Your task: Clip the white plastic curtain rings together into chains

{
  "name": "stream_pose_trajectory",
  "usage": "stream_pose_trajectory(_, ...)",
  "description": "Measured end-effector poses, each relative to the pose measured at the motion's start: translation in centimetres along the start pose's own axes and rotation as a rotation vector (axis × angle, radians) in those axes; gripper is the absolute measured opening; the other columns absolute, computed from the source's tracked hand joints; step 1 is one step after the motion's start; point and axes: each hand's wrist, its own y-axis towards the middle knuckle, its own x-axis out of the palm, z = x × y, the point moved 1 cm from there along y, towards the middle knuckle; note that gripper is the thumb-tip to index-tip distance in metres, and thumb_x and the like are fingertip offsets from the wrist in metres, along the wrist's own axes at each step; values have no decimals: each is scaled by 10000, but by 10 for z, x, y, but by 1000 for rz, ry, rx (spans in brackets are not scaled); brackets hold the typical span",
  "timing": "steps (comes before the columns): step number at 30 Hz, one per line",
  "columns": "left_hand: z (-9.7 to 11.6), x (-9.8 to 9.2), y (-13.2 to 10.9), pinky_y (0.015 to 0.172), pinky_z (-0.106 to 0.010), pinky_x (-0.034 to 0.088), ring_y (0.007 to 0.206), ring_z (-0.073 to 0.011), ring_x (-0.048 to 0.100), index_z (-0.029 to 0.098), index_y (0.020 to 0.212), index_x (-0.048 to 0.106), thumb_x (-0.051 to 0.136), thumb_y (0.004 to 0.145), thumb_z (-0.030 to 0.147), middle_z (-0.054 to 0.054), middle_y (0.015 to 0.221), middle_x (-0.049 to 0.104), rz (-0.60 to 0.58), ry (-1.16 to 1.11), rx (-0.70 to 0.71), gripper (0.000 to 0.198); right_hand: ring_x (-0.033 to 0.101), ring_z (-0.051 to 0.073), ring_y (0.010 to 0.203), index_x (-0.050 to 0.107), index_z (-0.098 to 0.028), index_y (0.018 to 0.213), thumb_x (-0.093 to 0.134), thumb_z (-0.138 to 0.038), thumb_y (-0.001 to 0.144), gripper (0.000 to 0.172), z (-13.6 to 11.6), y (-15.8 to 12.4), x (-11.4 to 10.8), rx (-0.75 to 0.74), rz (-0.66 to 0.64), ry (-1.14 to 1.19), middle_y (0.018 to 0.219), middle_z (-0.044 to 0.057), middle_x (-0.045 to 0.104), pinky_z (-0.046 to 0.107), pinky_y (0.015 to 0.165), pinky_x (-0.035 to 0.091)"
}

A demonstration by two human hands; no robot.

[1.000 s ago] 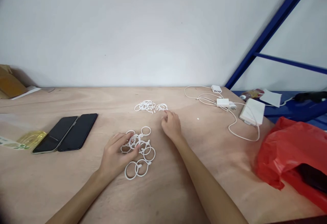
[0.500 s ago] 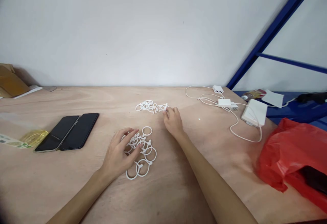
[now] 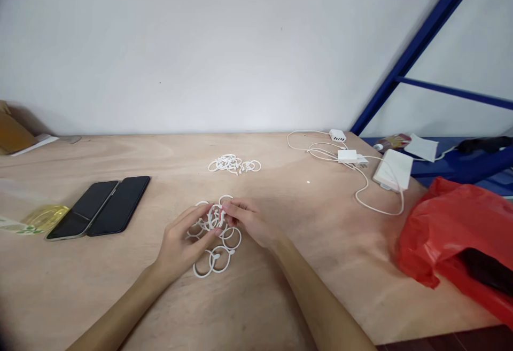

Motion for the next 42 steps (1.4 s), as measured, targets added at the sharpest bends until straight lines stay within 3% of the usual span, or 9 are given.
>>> stream_pose_trajectory(9,2,-1,-1,684,-320,520,743,-184,624,164,1108,601,713,745,371,-79,864,690,28,78,120,433,407,109,593,587,-165,598,611,-510,790,396,-4,-2,10,-12,1,-2,602,-20,481,251,594,312)
stream_pose_trajectory(14,5,2,-1,600,-271,490,611,-142,573,154,1029,656,645,798,339,-31,706,655,7,51,21,297,412,107,590,570,-172,591,602,-507,800,396,0,-1,13,-63,73,-9,598,-24,488,247,591,332)
stream_pose_trajectory(17,5,2,-1,556,-245,463,559,-121,538,153,1010,667,623,810,339,-4,662,625,-13,8,-62,277,452,99,613,645,-183,712,677,-456,751,278,-1,-1,13,-77,149,58,659,-28,542,237,608,362)
stream_pose_trajectory(20,5,2,-1,540,-230,446,543,-109,515,158,1009,669,619,812,338,10,649,600,-32,-10,-96,271,525,114,688,693,-203,835,699,-414,738,233,-2,-2,15,-97,143,64,757,-8,613,250,663,407)
stream_pose_trajectory(26,6,2,-1,552,-235,440,567,-114,514,168,959,684,594,827,333,3,653,606,-68,-11,-127,229,564,138,735,687,-207,789,657,-385,779,181,-3,-3,20,-174,158,0,772,2,635,272,695,438)
stream_pose_trajectory(36,7,3,0,588,-227,458,619,-116,517,159,1058,668,595,831,348,10,683,578,-123,-249,-274,304,572,145,650,644,-201,809,649,-444,771,246,1,-4,29,-232,289,-52,723,6,624,280,626,463)
stream_pose_trajectory(42,5,5,-3,676,-258,502,675,-122,537,193,1297,539,620,821,331,2,751,589,-111,-371,-357,502,567,141,664,655,-207,833,639,-417,788,216,1,-4,28,-257,284,-67,753,6,632,279,631,455)
